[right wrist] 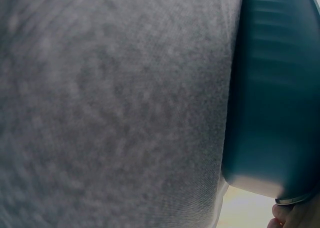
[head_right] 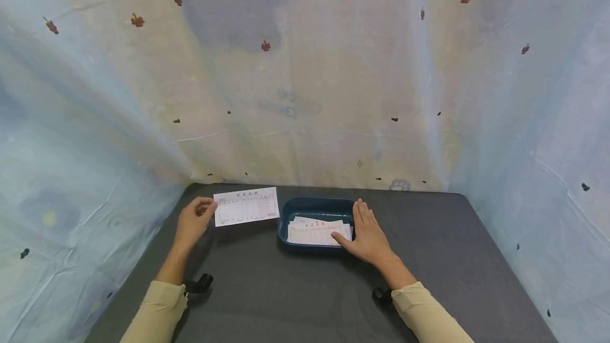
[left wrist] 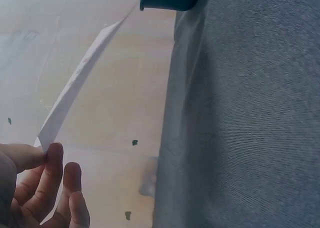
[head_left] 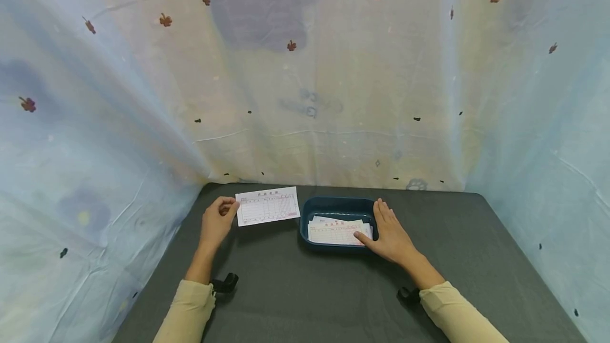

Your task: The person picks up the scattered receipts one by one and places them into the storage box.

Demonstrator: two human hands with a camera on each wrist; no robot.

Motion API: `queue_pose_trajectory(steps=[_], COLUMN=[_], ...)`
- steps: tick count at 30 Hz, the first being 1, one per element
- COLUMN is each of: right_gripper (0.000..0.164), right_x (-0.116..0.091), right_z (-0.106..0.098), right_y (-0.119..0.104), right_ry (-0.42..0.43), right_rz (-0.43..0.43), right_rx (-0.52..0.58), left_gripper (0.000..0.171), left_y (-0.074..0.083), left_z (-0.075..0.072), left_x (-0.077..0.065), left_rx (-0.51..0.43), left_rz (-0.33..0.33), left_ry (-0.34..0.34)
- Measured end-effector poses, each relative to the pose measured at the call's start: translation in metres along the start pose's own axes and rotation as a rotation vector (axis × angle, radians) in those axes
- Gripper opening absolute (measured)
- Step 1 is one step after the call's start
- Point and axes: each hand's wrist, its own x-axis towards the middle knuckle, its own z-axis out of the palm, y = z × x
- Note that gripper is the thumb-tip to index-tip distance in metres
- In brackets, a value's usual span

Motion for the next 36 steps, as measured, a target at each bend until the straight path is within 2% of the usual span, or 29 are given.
queue_pose_trajectory(steps=[10,17,36], right_gripper=[0.117,0.117,0.117], right_x=[0.000,-0.001,0.000], right_z=[0.001,0.000,-0.001], right_y=[0.000,-0.001,-0.001], right_ry=[0.011,0.003,0.008], right_rz=[-0.003,0.004,-0.003], right_rx=[-0.003,-0.007,-0.005], left_gripper=[0.032,0.030,0.026], left_y=[0.012,0.024,0.051], left_z=[0.001,0.005,0.033], left_x=[0.003,0.005,0.001], left_rx=[-0.046,-0.076,-0.121], left_rz=[0.005,0.039,0.111], left_ry=[0.030,0.053,-0.164])
